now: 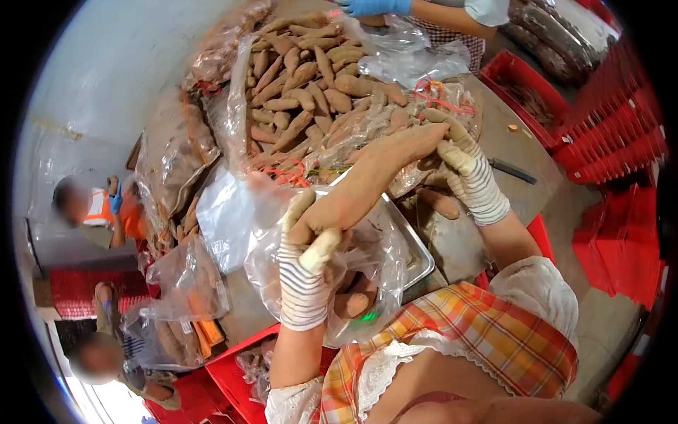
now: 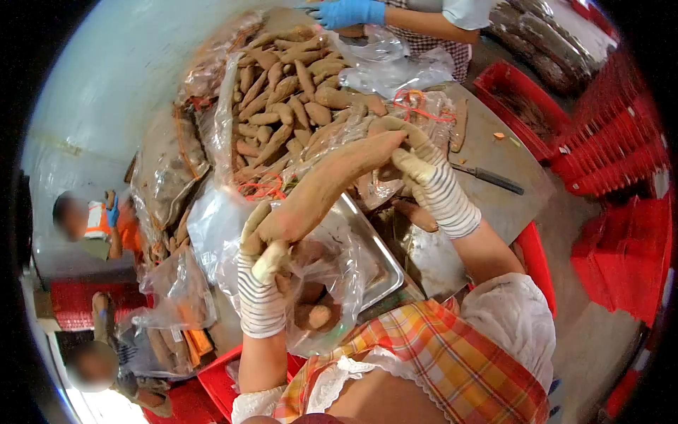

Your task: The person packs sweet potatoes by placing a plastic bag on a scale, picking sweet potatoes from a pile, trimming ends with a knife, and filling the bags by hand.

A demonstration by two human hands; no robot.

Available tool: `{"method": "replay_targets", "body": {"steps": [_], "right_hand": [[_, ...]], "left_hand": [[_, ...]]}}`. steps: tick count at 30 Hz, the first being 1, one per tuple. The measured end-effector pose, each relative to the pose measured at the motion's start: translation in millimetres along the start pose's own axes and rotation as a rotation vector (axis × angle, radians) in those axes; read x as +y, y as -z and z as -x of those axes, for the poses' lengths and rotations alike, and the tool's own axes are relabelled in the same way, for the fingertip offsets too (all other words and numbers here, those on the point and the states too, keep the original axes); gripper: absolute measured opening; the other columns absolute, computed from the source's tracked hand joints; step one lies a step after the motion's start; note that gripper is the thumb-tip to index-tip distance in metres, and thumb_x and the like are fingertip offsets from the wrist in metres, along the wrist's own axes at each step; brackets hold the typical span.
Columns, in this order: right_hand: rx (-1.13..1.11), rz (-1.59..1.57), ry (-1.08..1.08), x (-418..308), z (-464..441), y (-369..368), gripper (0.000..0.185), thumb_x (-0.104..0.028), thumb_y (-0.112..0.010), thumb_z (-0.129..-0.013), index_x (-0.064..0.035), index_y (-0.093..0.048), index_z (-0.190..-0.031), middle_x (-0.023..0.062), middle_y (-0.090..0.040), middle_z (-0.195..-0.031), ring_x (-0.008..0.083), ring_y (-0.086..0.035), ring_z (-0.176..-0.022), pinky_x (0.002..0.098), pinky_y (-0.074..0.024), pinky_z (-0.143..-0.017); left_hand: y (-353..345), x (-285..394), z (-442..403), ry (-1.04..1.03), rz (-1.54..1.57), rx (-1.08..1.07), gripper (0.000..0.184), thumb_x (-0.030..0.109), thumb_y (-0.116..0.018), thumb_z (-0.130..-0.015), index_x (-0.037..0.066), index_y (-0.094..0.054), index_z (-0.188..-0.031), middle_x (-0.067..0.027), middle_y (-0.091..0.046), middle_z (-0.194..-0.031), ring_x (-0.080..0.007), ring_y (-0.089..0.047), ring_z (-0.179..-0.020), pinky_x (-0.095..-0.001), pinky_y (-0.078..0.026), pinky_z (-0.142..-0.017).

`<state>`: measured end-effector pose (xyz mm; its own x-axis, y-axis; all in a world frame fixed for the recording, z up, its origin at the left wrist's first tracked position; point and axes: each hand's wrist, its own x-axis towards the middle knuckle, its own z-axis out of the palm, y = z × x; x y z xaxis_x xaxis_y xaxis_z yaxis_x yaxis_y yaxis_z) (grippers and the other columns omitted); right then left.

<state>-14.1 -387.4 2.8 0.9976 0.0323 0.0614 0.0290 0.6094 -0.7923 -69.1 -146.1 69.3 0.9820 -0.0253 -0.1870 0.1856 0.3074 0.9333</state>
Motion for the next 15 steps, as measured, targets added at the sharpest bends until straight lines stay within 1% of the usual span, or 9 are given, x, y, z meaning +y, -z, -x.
{"method": "replay_targets", "body": {"steps": [1,3,4,5,7,8,12,14,15], "right_hand": [[0.021,0.005,0.013,-1,2,-1,0.051,-0.021,-0.058,-0.085,-0.0055,-0.043,-0.130,0.0052,-0.058,-0.110,0.0131,-0.057,-0.089,0.0260,-0.0473,-0.078],[-0.021,0.091,-0.007,-5,6,-2,0.051,-0.019,-0.059,-0.084,-0.0041,-0.044,-0.130,0.0055,-0.059,-0.110,0.0133,-0.058,-0.092,0.0270,-0.0470,-0.082],[-0.062,0.086,0.005,-4,7,-3,0.051,-0.015,-0.061,-0.083,-0.0031,-0.043,-0.130,0.0059,-0.059,-0.111,0.0139,-0.058,-0.096,0.0282,-0.0460,-0.086],[-0.051,0.101,0.043,-3,9,-6,0.047,-0.009,-0.058,-0.082,-0.0014,-0.046,-0.127,0.0056,-0.057,-0.114,0.0145,-0.052,-0.105,0.0287,-0.0416,-0.092],[-0.061,0.036,0.086,-3,12,-12,0.049,-0.003,-0.057,-0.082,-0.0024,-0.043,-0.129,0.0056,-0.055,-0.116,0.0144,-0.052,-0.105,0.0291,-0.0409,-0.093],[-0.081,0.005,0.076,-5,13,-13,0.052,0.000,-0.055,-0.082,-0.0032,-0.040,-0.132,0.0058,-0.054,-0.117,0.0150,-0.052,-0.106,0.0293,-0.0411,-0.093],[-0.085,0.040,0.146,3,14,-18,0.055,0.000,-0.055,-0.083,-0.0038,-0.036,-0.134,0.0068,-0.052,-0.120,0.0157,-0.052,-0.108,0.0286,-0.0413,-0.093],[-0.144,0.028,0.132,6,17,-20,0.058,-0.003,-0.057,-0.083,-0.0043,-0.033,-0.136,0.0086,-0.050,-0.124,0.0172,-0.052,-0.110,0.0290,-0.0454,-0.089],[-0.148,0.026,0.131,5,19,-22,0.058,-0.003,-0.057,-0.083,-0.0043,-0.033,-0.136,0.0086,-0.050,-0.124,0.0172,-0.052,-0.110,0.0290,-0.0454,-0.089]], "left_hand": [[4,-5,-2,0.010,-0.001,-0.023,0.064,0.013,-0.067,-0.076,0.003,-0.037,-0.131,-0.0103,-0.052,-0.113,-0.0203,-0.054,-0.100,-0.0326,-0.048,-0.081],[18,-18,-7,0.040,0.194,-0.025,0.058,0.024,-0.066,-0.079,0.006,-0.041,-0.129,-0.0097,-0.052,-0.119,-0.0240,-0.052,-0.108,-0.0363,-0.045,-0.089],[17,-22,-9,0.036,0.205,0.010,0.061,0.030,-0.067,-0.080,0.003,-0.042,-0.128,-0.0091,-0.052,-0.119,-0.0223,-0.051,-0.109,-0.0354,-0.044,-0.090],[16,-21,-10,0.046,0.203,-0.015,0.061,0.030,-0.067,-0.080,0.003,-0.042,-0.128,-0.0091,-0.052,-0.119,-0.0223,-0.051,-0.109,-0.0354,-0.044,-0.090],[13,-16,-9,0.105,0.236,0.101,0.061,0.021,-0.070,-0.073,0.003,-0.044,-0.124,-0.0126,-0.051,-0.117,-0.0255,-0.052,-0.106,-0.0392,-0.044,-0.090],[9,-13,-9,0.117,0.274,0.099,0.063,0.019,-0.072,-0.070,0.004,-0.045,-0.124,-0.0133,-0.051,-0.117,-0.0265,-0.052,-0.108,-0.0403,-0.043,-0.093],[21,-17,-9,0.037,0.277,0.035,0.060,0.014,-0.071,-0.068,0.005,-0.047,-0.122,-0.0143,-0.051,-0.118,-0.0274,-0.052,-0.110,-0.0405,-0.043,-0.095],[26,-17,-7,-0.019,0.297,-0.041,0.061,0.009,-0.070,-0.070,0.006,-0.044,-0.125,-0.0139,-0.049,-0.124,-0.0276,-0.048,-0.115,-0.0382,-0.040,-0.098],[30,-17,-7,-0.022,0.296,-0.038,0.061,0.009,-0.070,-0.070,0.006,-0.044,-0.125,-0.0139,-0.049,-0.124,-0.0276,-0.048,-0.115,-0.0382,-0.040,-0.098]]}}
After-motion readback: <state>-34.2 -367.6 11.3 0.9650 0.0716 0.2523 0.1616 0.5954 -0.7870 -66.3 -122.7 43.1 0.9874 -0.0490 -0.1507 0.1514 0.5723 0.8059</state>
